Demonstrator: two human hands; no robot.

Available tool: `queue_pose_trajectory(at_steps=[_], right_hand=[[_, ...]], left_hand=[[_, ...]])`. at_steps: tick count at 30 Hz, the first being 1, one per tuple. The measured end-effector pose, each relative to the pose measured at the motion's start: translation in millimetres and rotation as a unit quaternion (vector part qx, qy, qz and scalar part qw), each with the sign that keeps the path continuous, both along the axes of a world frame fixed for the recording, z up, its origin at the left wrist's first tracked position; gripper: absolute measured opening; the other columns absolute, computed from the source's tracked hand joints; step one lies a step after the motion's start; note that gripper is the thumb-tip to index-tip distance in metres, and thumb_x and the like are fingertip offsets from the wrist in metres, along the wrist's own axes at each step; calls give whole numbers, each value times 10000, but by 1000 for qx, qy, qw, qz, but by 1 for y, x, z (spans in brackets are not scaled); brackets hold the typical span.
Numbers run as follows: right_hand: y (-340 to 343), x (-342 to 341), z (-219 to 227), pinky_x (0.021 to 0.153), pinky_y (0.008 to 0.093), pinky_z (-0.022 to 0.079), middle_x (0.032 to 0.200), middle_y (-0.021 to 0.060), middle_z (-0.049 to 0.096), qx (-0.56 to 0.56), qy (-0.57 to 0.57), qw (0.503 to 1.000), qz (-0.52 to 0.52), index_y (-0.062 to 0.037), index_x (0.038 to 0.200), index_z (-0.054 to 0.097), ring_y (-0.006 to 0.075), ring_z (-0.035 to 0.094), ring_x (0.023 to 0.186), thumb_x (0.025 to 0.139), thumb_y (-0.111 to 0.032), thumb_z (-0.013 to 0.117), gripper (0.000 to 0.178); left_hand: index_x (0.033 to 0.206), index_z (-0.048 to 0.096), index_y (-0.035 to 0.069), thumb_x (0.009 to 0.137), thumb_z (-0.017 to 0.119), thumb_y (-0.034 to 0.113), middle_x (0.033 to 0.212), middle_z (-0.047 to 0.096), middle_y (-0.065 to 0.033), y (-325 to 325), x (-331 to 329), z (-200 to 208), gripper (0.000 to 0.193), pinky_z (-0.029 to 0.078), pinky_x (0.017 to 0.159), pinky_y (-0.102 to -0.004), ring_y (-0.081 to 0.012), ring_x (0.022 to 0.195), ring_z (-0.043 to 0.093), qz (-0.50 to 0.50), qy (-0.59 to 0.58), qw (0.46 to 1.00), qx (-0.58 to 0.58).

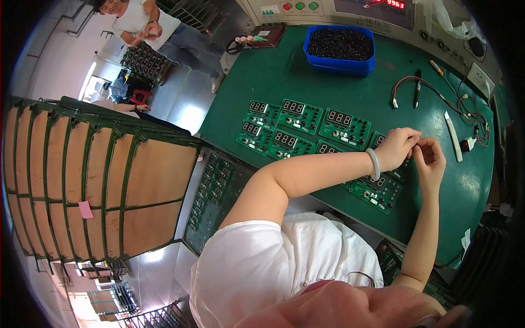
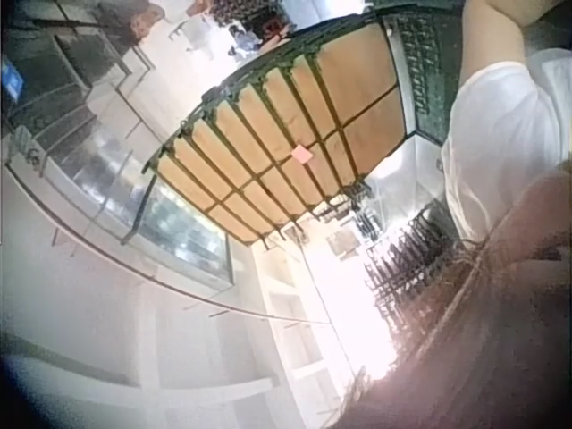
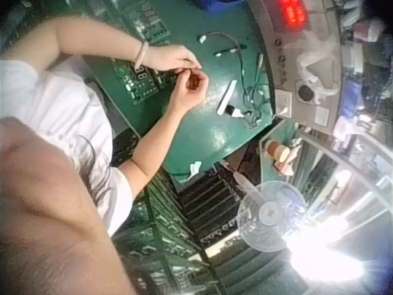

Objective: The person inserts small electronic components into green printed circuit boards by hand.

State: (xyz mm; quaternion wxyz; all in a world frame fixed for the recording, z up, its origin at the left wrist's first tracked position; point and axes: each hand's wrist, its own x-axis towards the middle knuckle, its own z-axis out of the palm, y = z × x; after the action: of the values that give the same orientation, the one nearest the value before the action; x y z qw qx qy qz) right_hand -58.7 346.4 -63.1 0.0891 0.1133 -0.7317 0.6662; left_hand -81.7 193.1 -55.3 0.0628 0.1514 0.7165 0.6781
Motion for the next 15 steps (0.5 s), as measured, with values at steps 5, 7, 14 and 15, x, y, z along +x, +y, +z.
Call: queue_pose_trajectory(at_steps=[5,7,14,15], right_hand=[[2,0,-1,724,198,450,897,-7,599,-14,-34,999,8,2,997,602,56,567,792,924,1,630,78],[0,1,2,716,195,450,890,-5,607,-18,-35,999,7,0,990,605,52,572,792,923,3,630,72],[4,0,8,716,185,440,880,-18,593,21,0,1000,-15,-7,970,598,42,558,799,919,12,627,62],[9,-2,8,716,185,440,880,-18,593,20,-1,1000,-16,-7,970,598,42,558,799,919,12,627,62]], left_hand=[[1190,614,-83,1022,496,154,773,659,-85,-5,3,12,314,499,594,-285,-115,634,583,-12,1,1000,-26],[1202,606,-82,1028,480,158,789,659,-90,-4,4,12,322,505,604,-286,-118,644,587,-9,-10,1000,-5],[1332,500,-19,1055,433,188,776,547,-32,-10,-3,6,352,412,535,-263,-94,638,483,-95,-179,970,132],[1253,511,8,1059,425,228,759,509,-23,-14,-5,9,306,369,521,-250,-92,630,444,-108,-250,945,179]])
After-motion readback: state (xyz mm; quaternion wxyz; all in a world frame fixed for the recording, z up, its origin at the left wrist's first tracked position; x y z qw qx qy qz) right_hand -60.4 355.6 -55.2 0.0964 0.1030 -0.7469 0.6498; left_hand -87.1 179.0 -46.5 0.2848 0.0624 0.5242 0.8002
